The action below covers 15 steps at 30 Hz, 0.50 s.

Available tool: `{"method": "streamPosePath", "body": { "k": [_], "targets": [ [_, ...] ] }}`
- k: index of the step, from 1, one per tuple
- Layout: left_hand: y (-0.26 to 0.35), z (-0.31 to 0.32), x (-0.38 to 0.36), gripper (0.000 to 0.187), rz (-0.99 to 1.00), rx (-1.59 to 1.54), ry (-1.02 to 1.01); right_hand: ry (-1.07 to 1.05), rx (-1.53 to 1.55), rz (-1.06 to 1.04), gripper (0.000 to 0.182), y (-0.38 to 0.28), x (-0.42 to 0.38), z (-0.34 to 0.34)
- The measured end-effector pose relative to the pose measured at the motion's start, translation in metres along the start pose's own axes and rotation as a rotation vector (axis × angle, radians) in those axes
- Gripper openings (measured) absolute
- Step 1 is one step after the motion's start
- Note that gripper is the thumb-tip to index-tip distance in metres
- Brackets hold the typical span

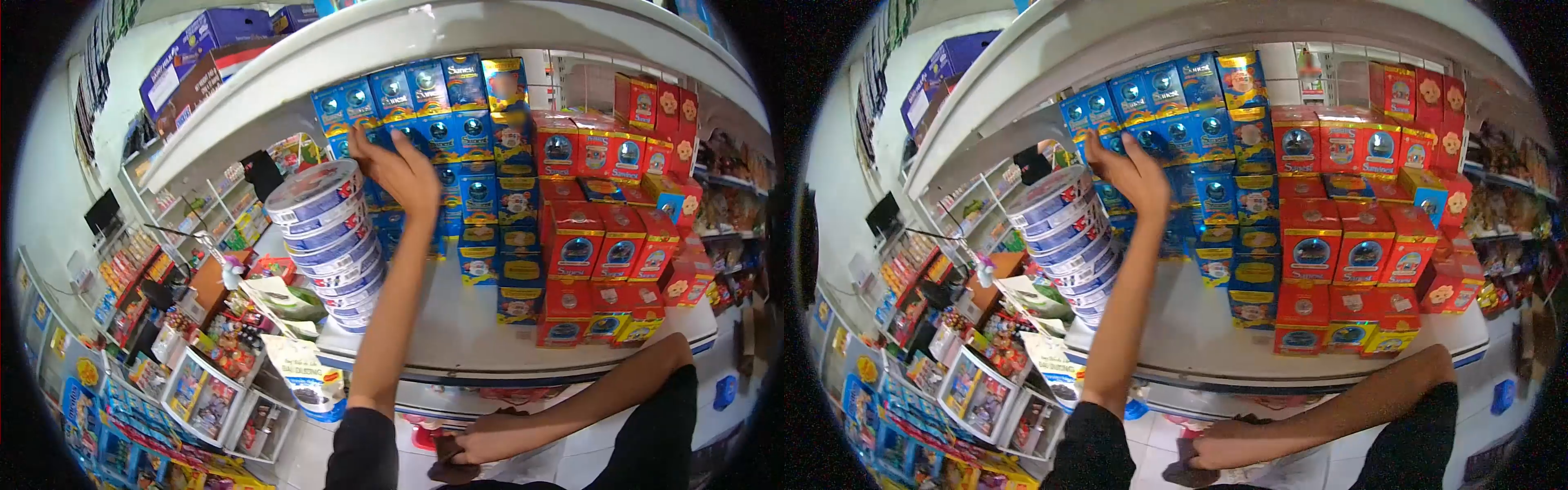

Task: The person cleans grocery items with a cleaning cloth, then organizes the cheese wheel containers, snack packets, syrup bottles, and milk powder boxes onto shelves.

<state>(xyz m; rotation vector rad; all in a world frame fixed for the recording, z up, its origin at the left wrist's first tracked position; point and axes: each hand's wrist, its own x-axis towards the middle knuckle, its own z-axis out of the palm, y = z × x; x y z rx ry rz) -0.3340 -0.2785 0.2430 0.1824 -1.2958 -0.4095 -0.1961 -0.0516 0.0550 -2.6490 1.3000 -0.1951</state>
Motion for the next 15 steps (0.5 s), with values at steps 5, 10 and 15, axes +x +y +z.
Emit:
{"method": "streamPosePath", "body": {
  "k": [5,10,15],
  "targets": [
    [-0.049,0.027,0.012,0.049,0.056,0.169,-0.03,-0.115,-0.09,-0.001,0.018,0.0,0.003,-0.007],
    [-0.064,0.035,0.011,0.047,0.053,0.26,-0.071,-0.098,-0.019,0.038,0.019,0.005,0.004,-0.02],
    [-0.065,0.038,0.008,0.058,-0.023,0.201,0.063,-0.159,-0.021,0.074,0.018,0.002,0.002,-0.011]
  ]
}}
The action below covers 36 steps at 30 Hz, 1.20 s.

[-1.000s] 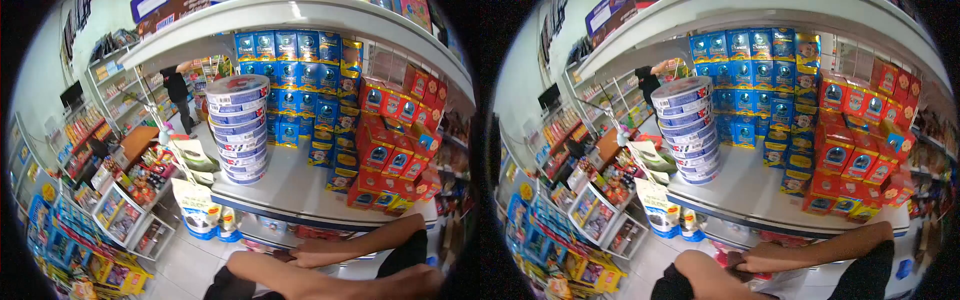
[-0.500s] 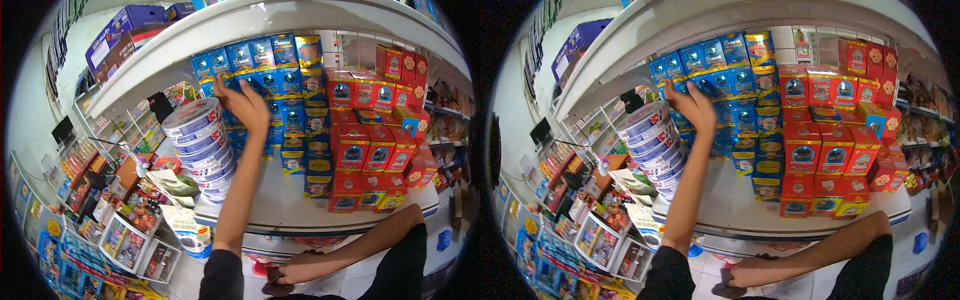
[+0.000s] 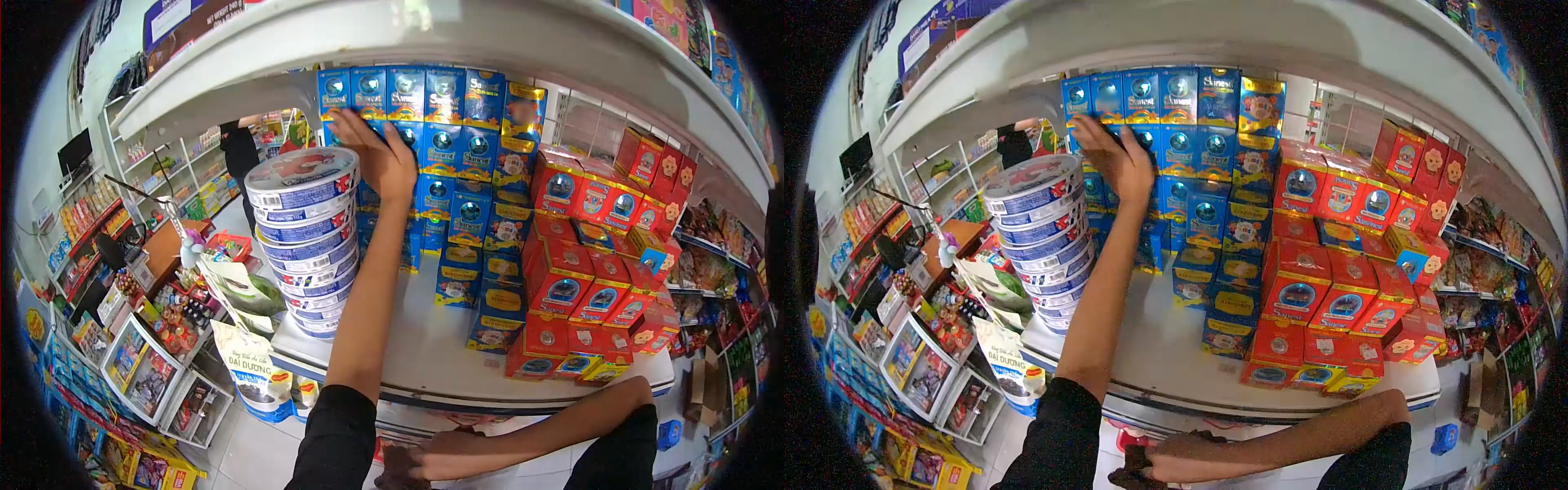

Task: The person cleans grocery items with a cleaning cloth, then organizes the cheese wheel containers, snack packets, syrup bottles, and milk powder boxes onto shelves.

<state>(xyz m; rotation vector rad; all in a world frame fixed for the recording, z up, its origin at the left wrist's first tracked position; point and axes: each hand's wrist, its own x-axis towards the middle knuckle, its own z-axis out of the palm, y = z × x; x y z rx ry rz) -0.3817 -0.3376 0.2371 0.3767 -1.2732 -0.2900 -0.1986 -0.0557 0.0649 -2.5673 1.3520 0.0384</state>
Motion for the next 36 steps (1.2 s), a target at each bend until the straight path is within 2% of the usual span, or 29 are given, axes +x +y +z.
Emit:
{"method": "streamPosePath", "body": {
  "k": [3,7,10,12,13,14,17,18,19,21,22,24,27,28,31,32,35,36],
  "targets": [
    [-0.003,-0.001,0.001,0.059,-0.097,0.084,-0.094,-0.006,0.007,0.005,0.018,0.0,0.0,-0.003],
    [-0.005,-0.001,0.001,0.059,-0.076,0.104,-0.082,-0.022,-0.013,0.014,0.017,0.002,-0.001,-0.005],
    [0.002,0.003,0.003,0.06,-0.178,0.048,-0.074,0.022,0.013,-0.003,0.016,0.005,0.001,-0.004],
    [0.006,0.003,0.004,0.059,-0.232,-0.035,-0.062,-0.026,0.005,0.016,0.016,0.003,0.001,-0.015],
    [0.007,0.001,0.005,0.059,-0.253,-0.078,-0.092,-0.051,-0.006,0.024,0.016,0.003,0.001,-0.019],
    [0.006,-0.003,0.006,0.059,-0.274,-0.12,-0.123,-0.007,0.107,0.012,0.017,0.005,0.002,-0.011],
    [0.007,-0.022,-0.016,0.057,-0.316,-0.159,-0.257,-0.072,0.044,-0.012,0.018,0.001,0.001,-0.007],
    [0.01,-0.028,-0.032,0.057,-0.329,-0.159,-0.309,-0.024,0.062,-0.019,0.02,0.002,0.001,0.001],
    [0.014,-0.032,-0.048,0.056,-0.325,-0.138,-0.307,-0.015,0.088,-0.031,0.021,0.001,0.002,-0.002],
    [0.017,-0.054,-0.085,0.054,-0.239,0.012,-0.497,-0.012,0.135,-0.055,0.023,0.002,0.0,-0.011],
    [0.019,-0.061,-0.086,0.052,-0.207,0.0,-0.473,-0.063,0.05,-0.04,0.025,0.002,0.001,-0.006],
    [0.02,-0.073,-0.086,0.05,-0.136,-0.035,-0.426,-0.077,0.092,-0.028,0.026,0.001,0.003,0.001],
    [0.007,-0.077,-0.078,0.045,-0.326,-0.317,-0.488,-0.089,0.098,0.007,0.027,0.003,0.002,0.006],
    [0.006,-0.078,-0.076,0.041,-0.258,-0.3,-0.446,-0.103,0.07,0.013,0.027,0.002,0.002,0.006],
    [0.011,-0.084,-0.073,0.039,-0.288,-0.302,-0.578,-0.022,0.076,-0.006,0.028,-0.003,0.0,-0.002],
    [0.018,-0.088,-0.072,0.038,-0.191,-0.316,-0.566,0.028,0.095,-0.02,0.029,-0.007,-0.001,-0.006],
    [0.031,-0.091,-0.072,0.038,0.031,-0.511,-0.656,-0.061,-0.003,-0.039,0.03,-0.009,0.0,-0.009],
    [0.034,-0.091,-0.071,0.045,0.098,-0.539,-0.702,-0.067,-0.009,-0.036,0.031,-0.008,0.0,-0.009]
  ]
}}
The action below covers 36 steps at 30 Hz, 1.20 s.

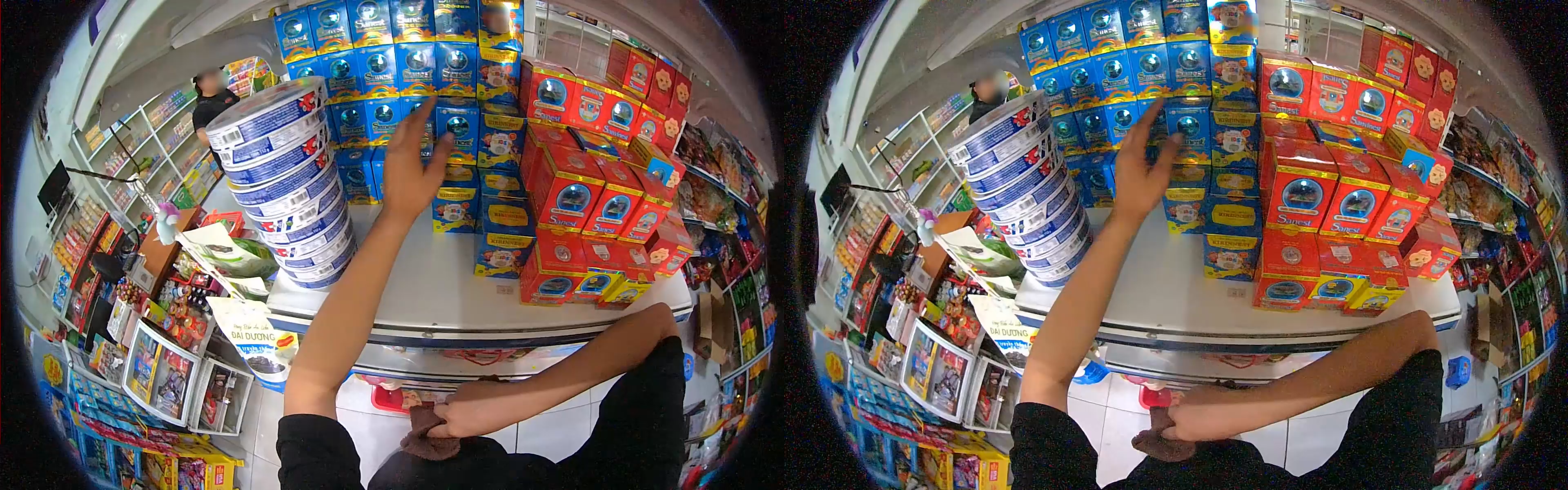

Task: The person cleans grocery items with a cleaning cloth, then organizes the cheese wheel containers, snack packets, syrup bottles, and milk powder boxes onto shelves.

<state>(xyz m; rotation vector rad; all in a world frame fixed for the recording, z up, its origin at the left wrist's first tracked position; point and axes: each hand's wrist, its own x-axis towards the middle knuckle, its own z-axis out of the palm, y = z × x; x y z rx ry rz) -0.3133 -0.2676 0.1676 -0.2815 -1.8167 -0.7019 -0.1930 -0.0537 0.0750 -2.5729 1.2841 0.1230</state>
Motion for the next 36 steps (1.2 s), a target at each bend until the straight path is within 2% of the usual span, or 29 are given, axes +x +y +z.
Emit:
{"method": "streamPosePath", "body": {
  "k": [2,5,8,11,12,15,16,19,22,25,26,28,30,34,36],
  "targets": [
    [0.004,0.0,0.004,0.045,0.002,-0.039,-0.126,-0.005,-0.007,0.005,0.033,0.001,0.0,0.002],
    [0.003,-0.003,0.008,0.047,0.016,-0.074,-0.221,0.14,0.07,0.065,0.012,0.002,-0.002,-0.002],
    [-0.002,0.002,0.011,0.052,0.031,0.015,-0.209,0.213,0.205,0.031,0.018,0.002,0.002,0.007],
    [-0.001,0.003,0.009,0.055,0.027,0.054,-0.192,0.075,0.517,0.028,0.022,-0.009,0.002,0.002],
    [0.0,0.001,0.009,0.057,0.023,0.05,-0.19,0.01,0.533,0.031,0.025,-0.011,0.004,0.003],
    [0.002,-0.005,0.012,0.06,0.021,-0.012,-0.179,0.062,0.534,0.037,0.023,-0.01,0.002,0.009],
    [0.001,-0.006,0.011,0.062,0.021,0.079,-0.224,0.119,0.546,0.062,0.022,-0.01,0.002,0.012],
    [0.002,-0.002,0.013,0.055,0.135,0.23,-0.095,0.147,0.502,0.064,0.021,-0.007,0.003,0.012],
    [0.006,-0.005,0.019,0.046,-0.028,-0.028,-0.158,0.117,0.461,0.085,0.019,-0.006,0.0,0.001],
    [0.014,-0.006,0.015,0.035,-0.027,-0.055,-0.076,0.018,0.332,0.064,0.028,-0.002,0.002,0.003],
    [0.014,-0.005,0.012,0.035,-0.036,-0.042,-0.061,-0.026,0.273,0.048,0.034,0.0,0.003,0.004],
    [0.014,-0.004,0.007,0.036,-0.054,-0.01,-0.031,0.012,0.251,0.032,0.028,0.002,0.003,0.004],
    [0.017,-0.007,0.009,0.035,0.009,0.068,0.019,0.097,0.194,0.005,0.02,0.004,0.0,0.005],
    [0.009,-0.014,0.01,0.037,0.123,0.219,0.068,0.105,0.219,0.03,0.016,0.006,-0.001,0.005],
    [0.008,-0.017,0.009,0.04,0.117,0.325,0.039,0.078,0.177,0.035,0.016,0.006,-0.001,0.006]
  ]
}}
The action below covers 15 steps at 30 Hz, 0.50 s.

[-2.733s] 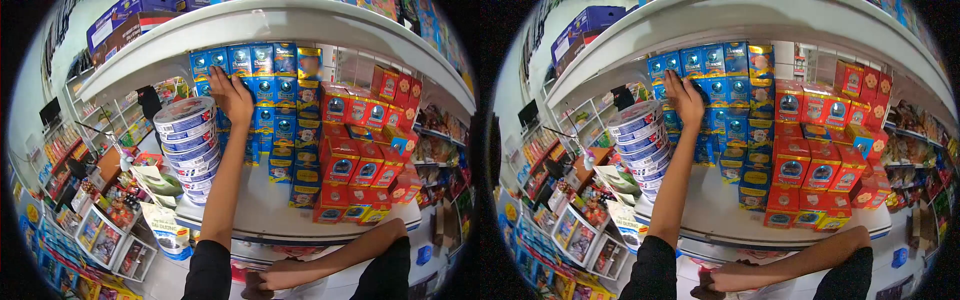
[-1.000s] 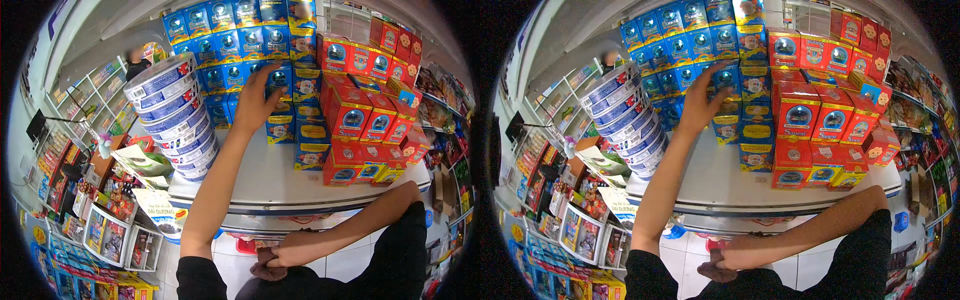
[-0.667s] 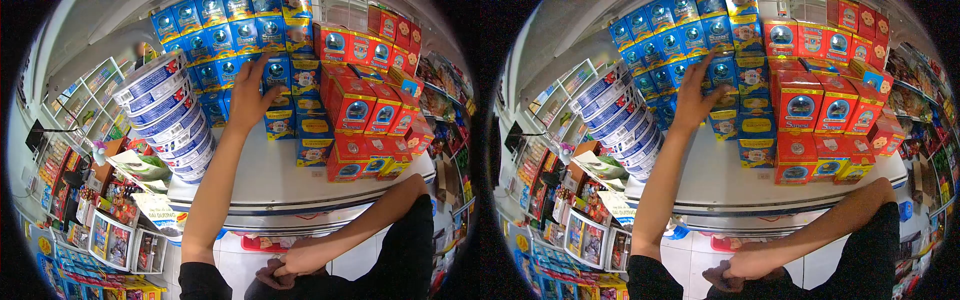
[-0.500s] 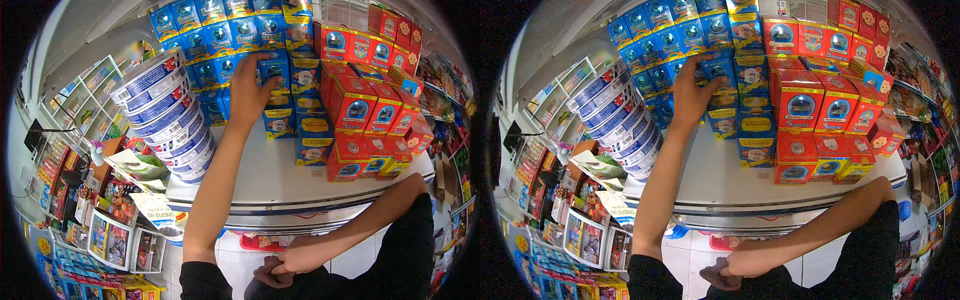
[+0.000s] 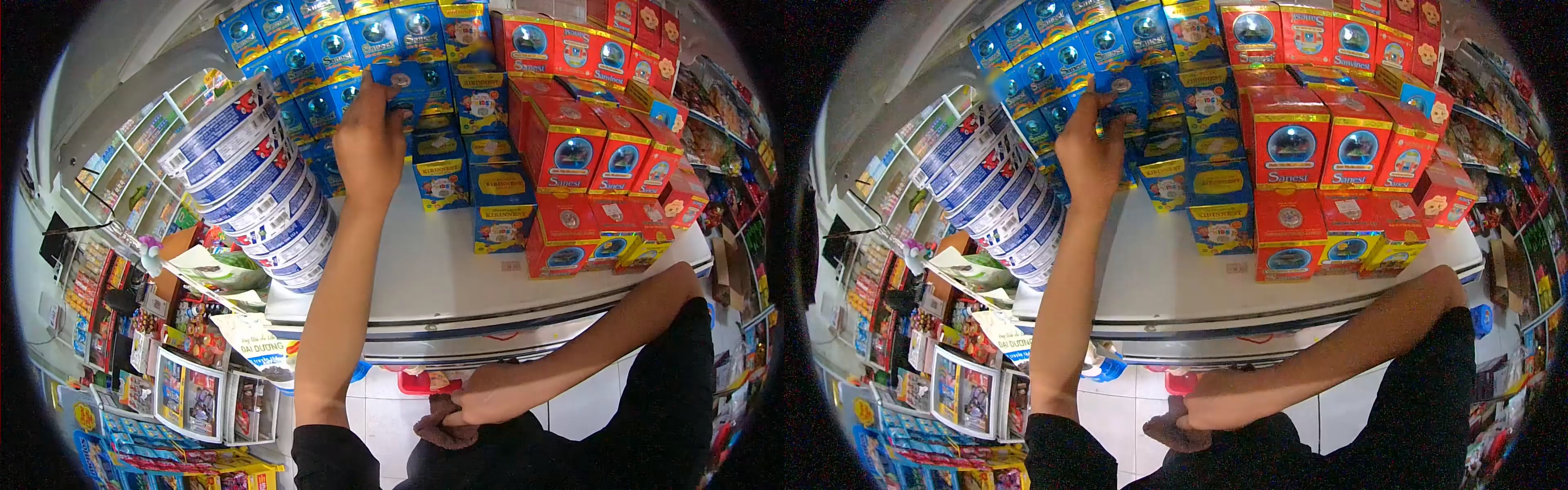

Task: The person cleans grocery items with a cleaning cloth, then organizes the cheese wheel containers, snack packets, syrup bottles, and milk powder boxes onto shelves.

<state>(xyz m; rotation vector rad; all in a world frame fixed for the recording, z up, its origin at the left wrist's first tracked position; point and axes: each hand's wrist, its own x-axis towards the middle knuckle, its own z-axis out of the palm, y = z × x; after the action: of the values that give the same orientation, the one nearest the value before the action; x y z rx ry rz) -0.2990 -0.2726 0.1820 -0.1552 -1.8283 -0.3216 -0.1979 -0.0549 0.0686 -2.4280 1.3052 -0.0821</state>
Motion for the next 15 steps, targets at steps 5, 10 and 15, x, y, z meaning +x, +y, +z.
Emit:
{"method": "streamPosePath", "body": {
  "k": [5,10,15],
  "targets": [
    [0.0,-0.005,0.001,0.039,-0.014,-0.046,-0.084,0.161,-0.059,-0.042,0.015,0.001,-0.001,-0.002],
    [-0.005,-0.005,0.002,0.031,-0.123,-0.156,-0.072,0.07,-0.05,0.015,0.013,0.002,0.0,-0.004],
    [-0.014,-0.003,0.001,0.026,-0.298,-0.264,-0.034,0.089,-0.091,0.005,0.014,0.003,-0.001,0.005]
  ]
}}
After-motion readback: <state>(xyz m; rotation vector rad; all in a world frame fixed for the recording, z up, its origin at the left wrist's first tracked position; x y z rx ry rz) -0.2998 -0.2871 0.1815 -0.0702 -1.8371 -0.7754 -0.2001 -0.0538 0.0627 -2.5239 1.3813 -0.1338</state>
